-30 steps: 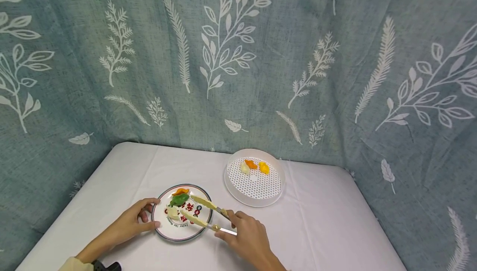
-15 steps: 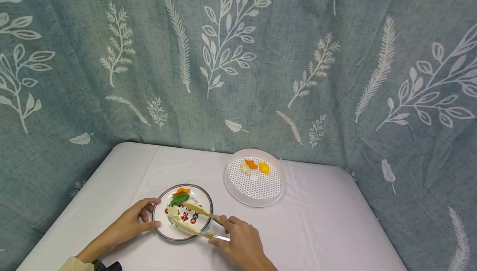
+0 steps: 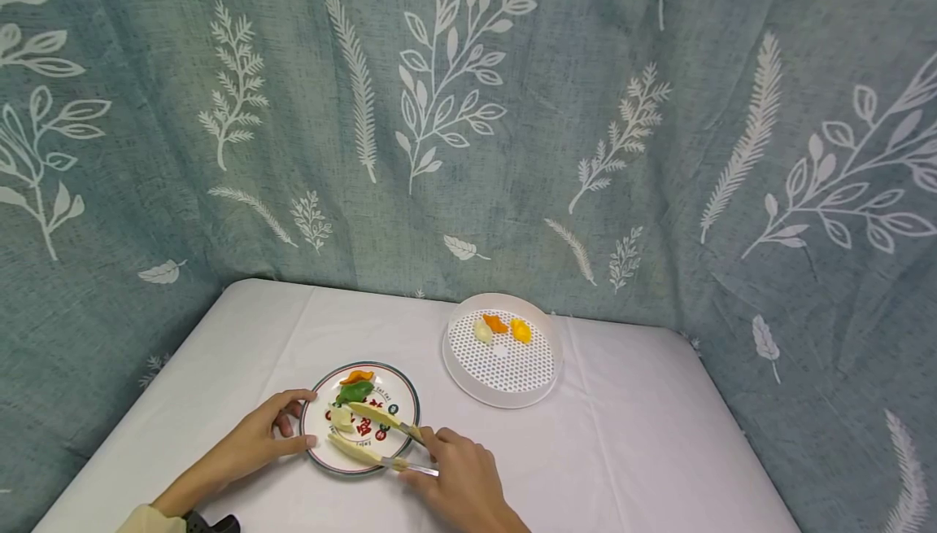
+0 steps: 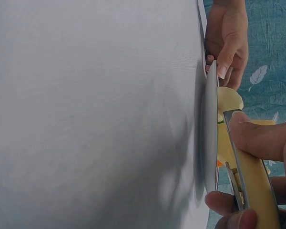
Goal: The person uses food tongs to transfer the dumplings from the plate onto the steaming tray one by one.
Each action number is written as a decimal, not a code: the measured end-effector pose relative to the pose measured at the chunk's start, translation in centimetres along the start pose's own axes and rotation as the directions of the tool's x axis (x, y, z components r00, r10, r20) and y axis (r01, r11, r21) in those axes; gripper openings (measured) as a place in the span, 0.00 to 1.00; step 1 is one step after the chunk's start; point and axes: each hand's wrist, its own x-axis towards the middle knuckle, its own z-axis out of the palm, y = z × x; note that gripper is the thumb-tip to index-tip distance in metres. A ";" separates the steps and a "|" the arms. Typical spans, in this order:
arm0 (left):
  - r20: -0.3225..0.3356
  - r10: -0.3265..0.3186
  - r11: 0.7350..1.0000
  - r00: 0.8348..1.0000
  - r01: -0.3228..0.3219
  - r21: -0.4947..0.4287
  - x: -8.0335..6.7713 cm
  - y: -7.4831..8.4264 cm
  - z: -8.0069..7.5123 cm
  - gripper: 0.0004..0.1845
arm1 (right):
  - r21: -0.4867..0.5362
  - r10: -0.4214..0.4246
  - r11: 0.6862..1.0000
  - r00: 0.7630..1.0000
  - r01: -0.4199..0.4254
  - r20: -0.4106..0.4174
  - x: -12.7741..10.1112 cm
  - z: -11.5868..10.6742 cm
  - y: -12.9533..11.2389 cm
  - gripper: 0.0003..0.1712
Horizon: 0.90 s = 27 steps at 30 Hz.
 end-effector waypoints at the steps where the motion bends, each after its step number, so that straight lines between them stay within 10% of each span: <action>1: 0.000 0.000 1.000 1.000 0.000 0.001 0.0 0.0 0.0 0.44 | -0.001 -0.004 1.000 1.000 0.004 -0.001 0.0 0.1 0.0 0.36; 27: -0.003 -0.013 1.000 1.000 0.013 0.025 0.2 0.1 0.0 0.45 | 0.051 0.006 0.999 0.999 -0.004 -0.042 0.5 1.3 0.4 0.35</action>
